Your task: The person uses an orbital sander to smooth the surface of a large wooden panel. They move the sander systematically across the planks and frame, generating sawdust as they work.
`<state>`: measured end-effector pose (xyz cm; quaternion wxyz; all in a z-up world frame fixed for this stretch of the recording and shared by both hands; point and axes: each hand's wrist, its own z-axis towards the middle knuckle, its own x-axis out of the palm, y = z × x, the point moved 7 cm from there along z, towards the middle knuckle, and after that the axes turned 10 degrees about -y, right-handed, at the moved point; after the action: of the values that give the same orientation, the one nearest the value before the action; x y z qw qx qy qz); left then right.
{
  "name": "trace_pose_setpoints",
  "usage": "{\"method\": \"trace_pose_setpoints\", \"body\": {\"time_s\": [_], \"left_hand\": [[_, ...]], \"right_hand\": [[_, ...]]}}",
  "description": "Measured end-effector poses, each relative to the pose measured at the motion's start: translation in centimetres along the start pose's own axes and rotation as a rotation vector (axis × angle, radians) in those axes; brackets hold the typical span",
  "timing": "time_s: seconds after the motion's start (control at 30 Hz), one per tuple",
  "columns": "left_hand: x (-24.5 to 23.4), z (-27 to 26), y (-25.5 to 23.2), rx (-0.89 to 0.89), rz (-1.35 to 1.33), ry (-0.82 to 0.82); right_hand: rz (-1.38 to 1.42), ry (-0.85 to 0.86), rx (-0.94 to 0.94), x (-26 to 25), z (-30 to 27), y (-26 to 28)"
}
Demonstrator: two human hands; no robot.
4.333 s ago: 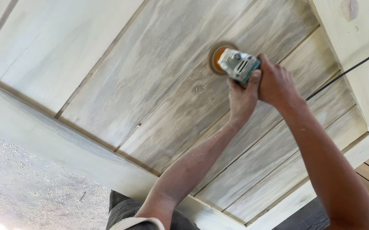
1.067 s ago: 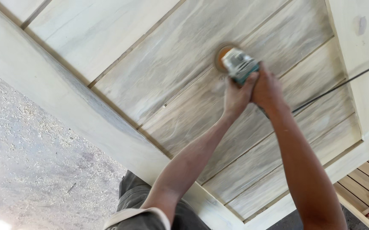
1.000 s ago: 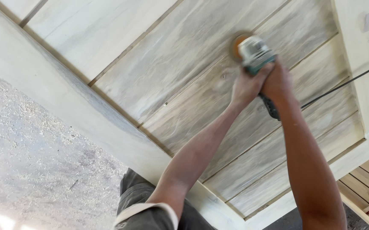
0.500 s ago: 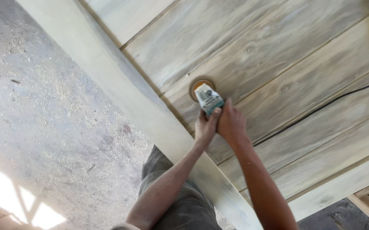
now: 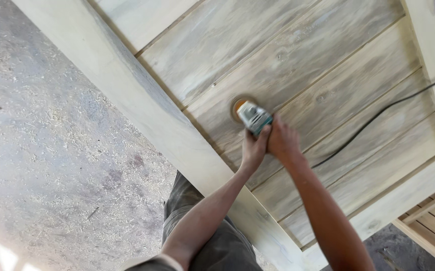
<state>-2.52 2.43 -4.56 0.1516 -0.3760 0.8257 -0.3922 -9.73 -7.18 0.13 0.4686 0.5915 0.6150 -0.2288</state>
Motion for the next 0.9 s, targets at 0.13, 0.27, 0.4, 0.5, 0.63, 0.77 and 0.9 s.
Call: {"method": "trace_pose_setpoints", "body": {"time_s": [0.13, 0.27, 0.4, 0.5, 0.63, 0.77, 0.9], "left_hand": [[6.1, 3.0, -2.2, -0.220, 0.108, 0.110], [6.7, 4.9, -5.0, -0.175, 0.235, 0.147], [-0.1, 3.5, -3.2, -0.140, 0.066, 0.030], [-4.7, 0.1, -0.4, -0.077, -0.129, -0.115], [-4.6, -1.8, 2.5, 0.013, -0.142, -0.195], [2.8, 1.4, 2.6, 0.003, -0.165, -0.053], [11.2, 3.6, 1.1, 0.015, -0.286, 0.005]], "right_hand": [[0.096, -0.135, 0.109, -3.6, 3.8, -3.6], [0.135, -0.143, 0.174, -4.3, 6.1, -3.1], [0.077, -0.072, 0.045, -0.6, 3.8, 1.6], [0.027, 0.123, -0.092, 2.6, -0.1, 4.6], [0.065, 0.122, -0.209, 1.8, -1.3, 4.3], [0.053, 0.088, -0.094, -2.3, 2.9, -0.5], [0.036, 0.018, -0.102, -6.6, 7.8, -4.8]]}}
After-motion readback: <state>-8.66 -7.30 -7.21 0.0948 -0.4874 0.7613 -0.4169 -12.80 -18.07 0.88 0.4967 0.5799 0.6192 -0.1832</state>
